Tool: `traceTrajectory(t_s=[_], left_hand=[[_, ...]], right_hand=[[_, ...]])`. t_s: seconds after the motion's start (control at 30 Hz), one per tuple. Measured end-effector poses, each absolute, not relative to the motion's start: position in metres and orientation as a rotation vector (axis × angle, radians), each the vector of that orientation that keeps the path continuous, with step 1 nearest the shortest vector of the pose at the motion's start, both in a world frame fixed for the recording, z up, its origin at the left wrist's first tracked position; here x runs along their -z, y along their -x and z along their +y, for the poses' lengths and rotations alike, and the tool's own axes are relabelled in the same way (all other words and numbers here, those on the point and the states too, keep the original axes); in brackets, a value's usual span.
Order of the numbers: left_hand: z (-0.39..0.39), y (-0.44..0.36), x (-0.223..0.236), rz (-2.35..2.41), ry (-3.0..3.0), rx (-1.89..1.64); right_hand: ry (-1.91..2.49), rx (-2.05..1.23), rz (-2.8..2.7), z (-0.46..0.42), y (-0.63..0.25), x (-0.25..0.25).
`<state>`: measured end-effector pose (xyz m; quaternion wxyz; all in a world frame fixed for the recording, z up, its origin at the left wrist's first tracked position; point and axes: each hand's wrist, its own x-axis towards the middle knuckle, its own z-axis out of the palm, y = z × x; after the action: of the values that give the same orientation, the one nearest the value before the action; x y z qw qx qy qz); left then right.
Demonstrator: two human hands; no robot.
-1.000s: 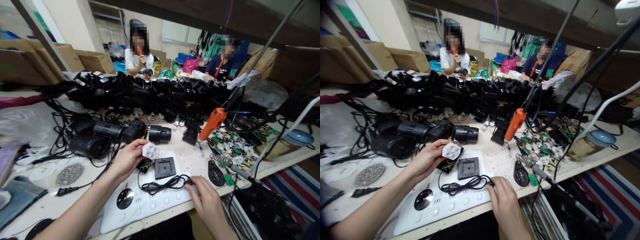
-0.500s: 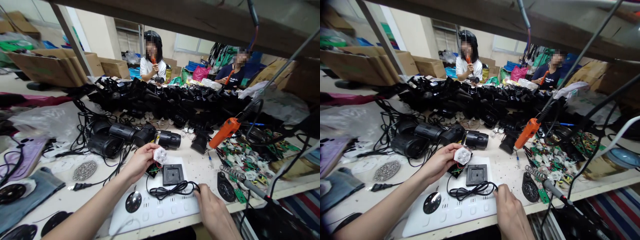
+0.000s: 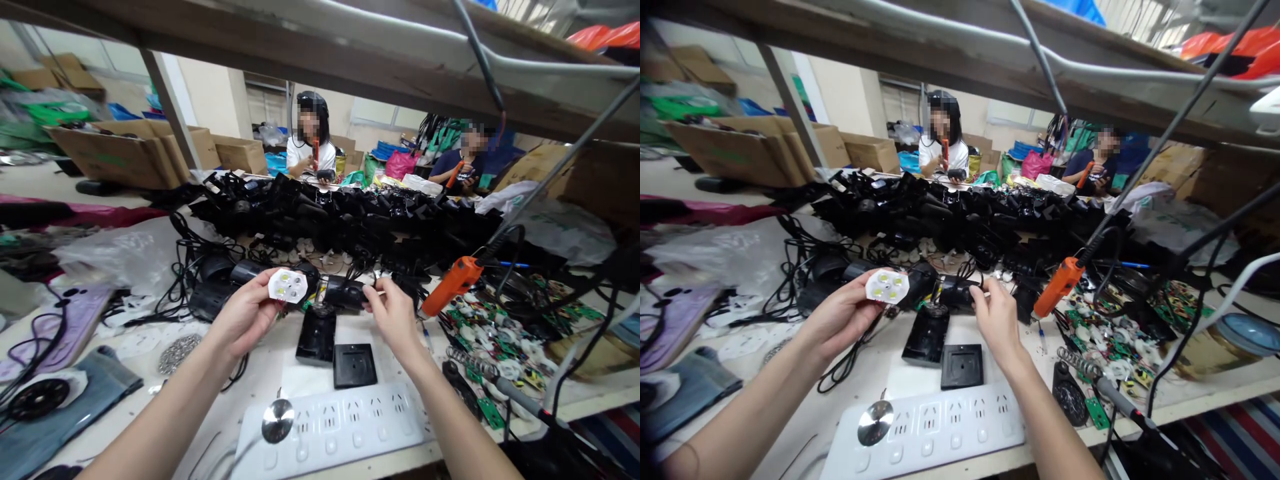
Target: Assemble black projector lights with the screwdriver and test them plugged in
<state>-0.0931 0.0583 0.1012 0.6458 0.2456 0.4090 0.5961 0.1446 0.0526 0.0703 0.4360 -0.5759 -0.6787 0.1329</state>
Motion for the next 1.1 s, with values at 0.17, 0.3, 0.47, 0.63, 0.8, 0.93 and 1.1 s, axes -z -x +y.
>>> traceTrajectory(t_s=[0.17,0.3,0.47,0.63,0.8,0.93,1.1], left_hand=[[0.044,0.095,-0.119,0.931,-0.515,-1.346],[0.034,0.093,-0.124,0.949,-0.578,-1.286],[0.018,0.103,-0.127,0.924,-0.618,-1.255],[0.000,0.117,-0.127,0.947,-0.621,-1.256],[0.000,0.114,-0.105,0.961,-0.638,-1.214],[0.008,0.101,-0.084,0.970,-0.611,-1.189],[0.019,0.082,-0.074,0.929,-0.591,-1.155]], right_hand=[[1.321,-0.353,-1.846,0.060,-0.114,-0.051],[1.198,-0.373,-1.944,0.057,-0.090,-0.063],[1.054,-0.414,-2.001,0.077,-0.063,-0.093],[0.952,-0.532,-2.143,0.080,-0.042,-0.083],[1.042,-0.574,-2.206,0.063,-0.049,-0.061],[1.139,-0.555,-2.056,0.049,-0.077,-0.060],[1.247,-0.566,-1.811,0.021,-0.111,-0.059]])
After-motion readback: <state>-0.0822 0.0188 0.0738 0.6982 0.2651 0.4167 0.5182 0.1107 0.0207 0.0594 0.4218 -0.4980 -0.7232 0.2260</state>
